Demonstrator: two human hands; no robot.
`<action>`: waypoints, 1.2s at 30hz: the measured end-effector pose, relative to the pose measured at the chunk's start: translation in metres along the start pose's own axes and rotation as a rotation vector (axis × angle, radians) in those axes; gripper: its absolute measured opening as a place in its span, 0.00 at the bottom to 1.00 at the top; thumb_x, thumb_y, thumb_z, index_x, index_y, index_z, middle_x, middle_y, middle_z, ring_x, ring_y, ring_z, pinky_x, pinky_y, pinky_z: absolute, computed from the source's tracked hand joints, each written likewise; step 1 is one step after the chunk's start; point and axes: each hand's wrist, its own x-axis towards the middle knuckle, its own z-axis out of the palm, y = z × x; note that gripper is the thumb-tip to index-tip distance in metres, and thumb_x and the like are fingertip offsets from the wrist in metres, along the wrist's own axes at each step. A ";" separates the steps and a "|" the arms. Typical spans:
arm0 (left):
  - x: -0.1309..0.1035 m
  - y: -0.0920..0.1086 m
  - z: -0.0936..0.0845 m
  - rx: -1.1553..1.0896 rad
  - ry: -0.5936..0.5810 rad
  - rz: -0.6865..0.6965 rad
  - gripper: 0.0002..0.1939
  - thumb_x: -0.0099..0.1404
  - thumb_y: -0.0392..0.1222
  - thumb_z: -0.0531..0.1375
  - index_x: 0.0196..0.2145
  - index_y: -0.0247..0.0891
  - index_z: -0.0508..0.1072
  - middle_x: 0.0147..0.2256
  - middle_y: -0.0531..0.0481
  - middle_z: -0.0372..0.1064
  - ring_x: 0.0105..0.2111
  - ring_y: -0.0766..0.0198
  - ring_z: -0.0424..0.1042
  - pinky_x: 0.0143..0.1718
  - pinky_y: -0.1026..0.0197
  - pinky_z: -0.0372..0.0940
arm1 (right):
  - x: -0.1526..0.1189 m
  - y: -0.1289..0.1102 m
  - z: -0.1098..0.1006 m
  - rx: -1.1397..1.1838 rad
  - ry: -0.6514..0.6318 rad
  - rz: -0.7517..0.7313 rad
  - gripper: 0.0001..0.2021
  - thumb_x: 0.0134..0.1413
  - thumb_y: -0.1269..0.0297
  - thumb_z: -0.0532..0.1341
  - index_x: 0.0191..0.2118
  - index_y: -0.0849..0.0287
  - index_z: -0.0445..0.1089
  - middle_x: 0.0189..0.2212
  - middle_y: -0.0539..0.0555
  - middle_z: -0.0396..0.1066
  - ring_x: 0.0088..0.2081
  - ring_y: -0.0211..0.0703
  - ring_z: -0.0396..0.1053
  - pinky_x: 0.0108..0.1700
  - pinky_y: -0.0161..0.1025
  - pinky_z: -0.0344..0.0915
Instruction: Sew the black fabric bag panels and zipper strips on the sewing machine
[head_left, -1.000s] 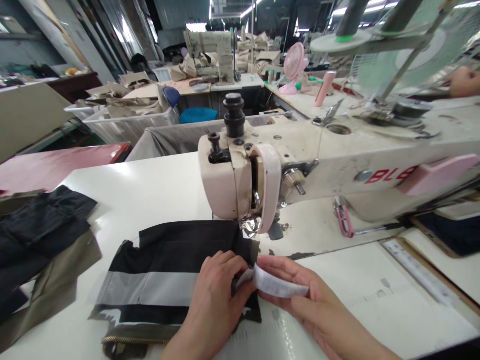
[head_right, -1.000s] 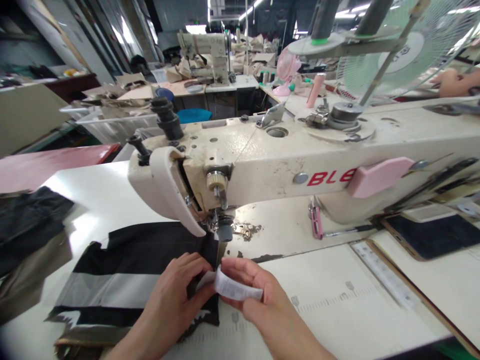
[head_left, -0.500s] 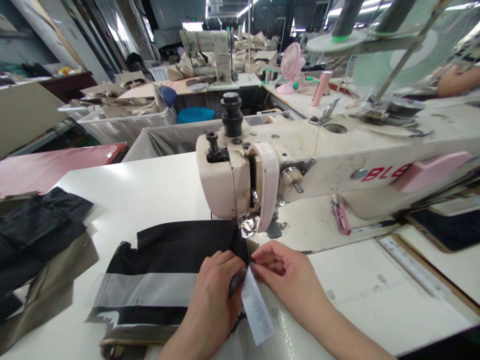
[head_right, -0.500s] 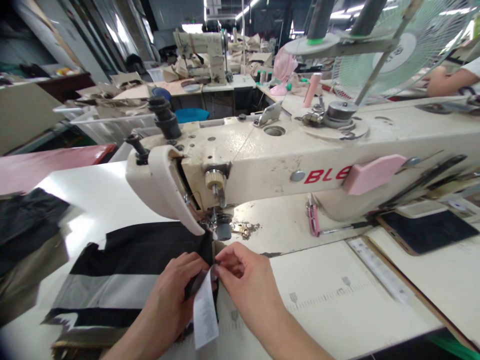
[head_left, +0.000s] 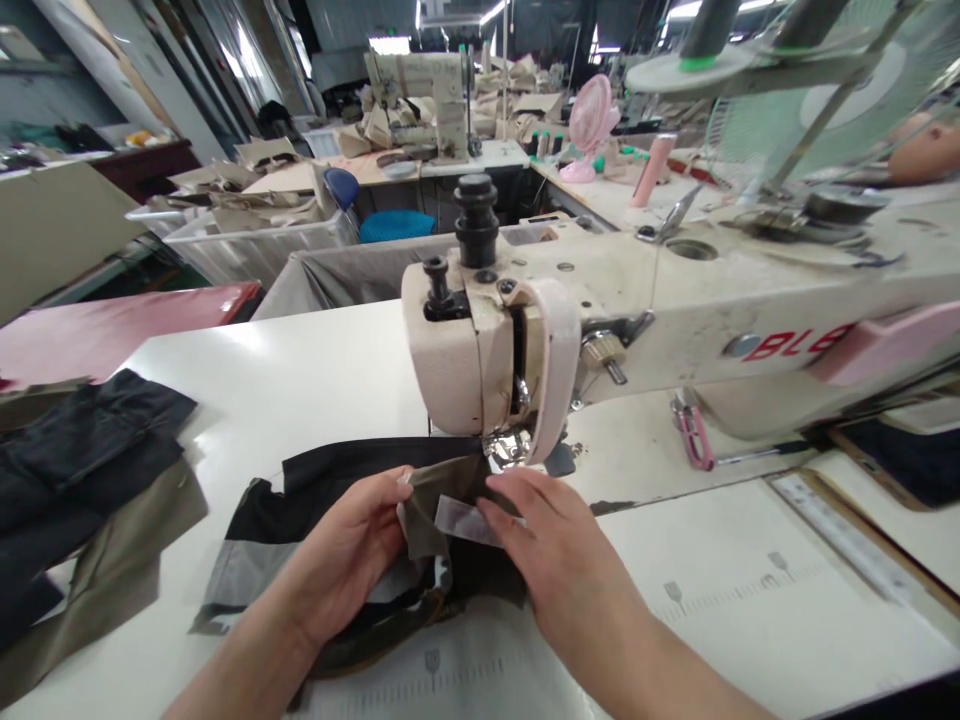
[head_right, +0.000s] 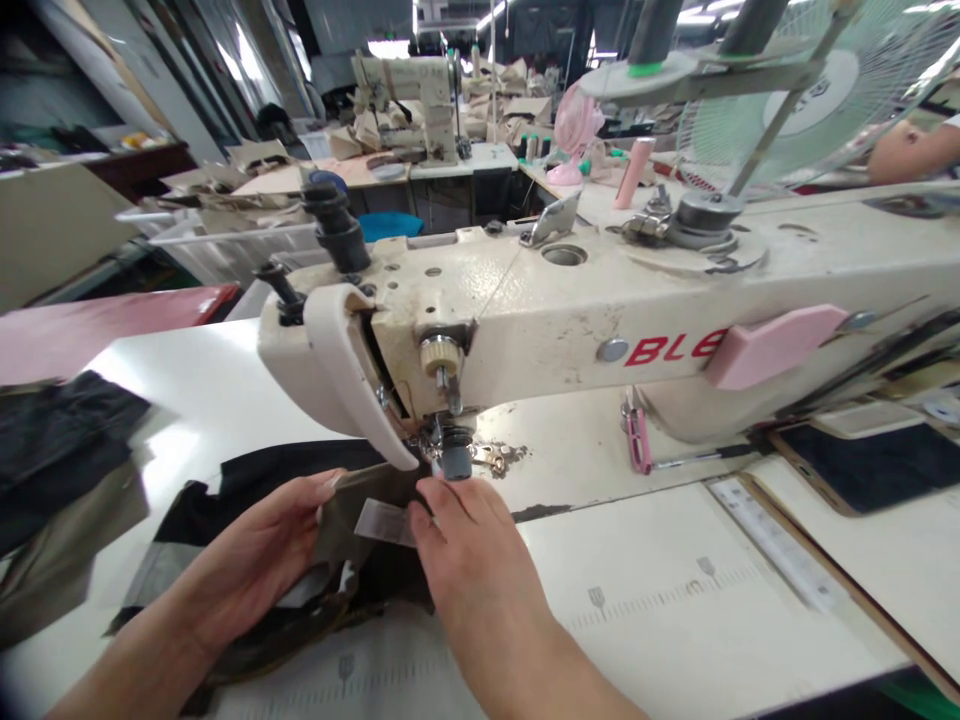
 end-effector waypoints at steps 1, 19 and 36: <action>0.001 0.004 0.000 0.028 -0.004 0.002 0.09 0.55 0.38 0.59 0.34 0.33 0.70 0.32 0.49 0.68 0.34 0.63 0.69 0.37 0.64 0.66 | 0.001 -0.001 0.002 -0.029 -0.025 -0.051 0.18 0.52 0.81 0.56 0.49 0.67 0.68 0.46 0.60 0.69 0.46 0.51 0.65 0.48 0.46 0.64; -0.012 -0.041 0.039 1.202 0.052 0.777 0.06 0.62 0.33 0.47 0.29 0.40 0.61 0.29 0.51 0.63 0.30 0.64 0.64 0.31 0.65 0.60 | -0.025 0.015 -0.023 0.909 -0.010 0.681 0.14 0.54 0.68 0.54 0.48 0.58 0.62 0.48 0.59 0.67 0.49 0.45 0.67 0.50 0.45 0.65; -0.011 -0.033 0.047 1.358 0.262 1.059 0.10 0.58 0.29 0.49 0.34 0.37 0.67 0.29 0.48 0.66 0.30 0.60 0.68 0.32 0.61 0.63 | 0.000 0.009 0.006 1.154 -0.019 0.869 0.05 0.46 0.66 0.59 0.24 0.60 0.69 0.18 0.46 0.65 0.21 0.36 0.63 0.24 0.33 0.62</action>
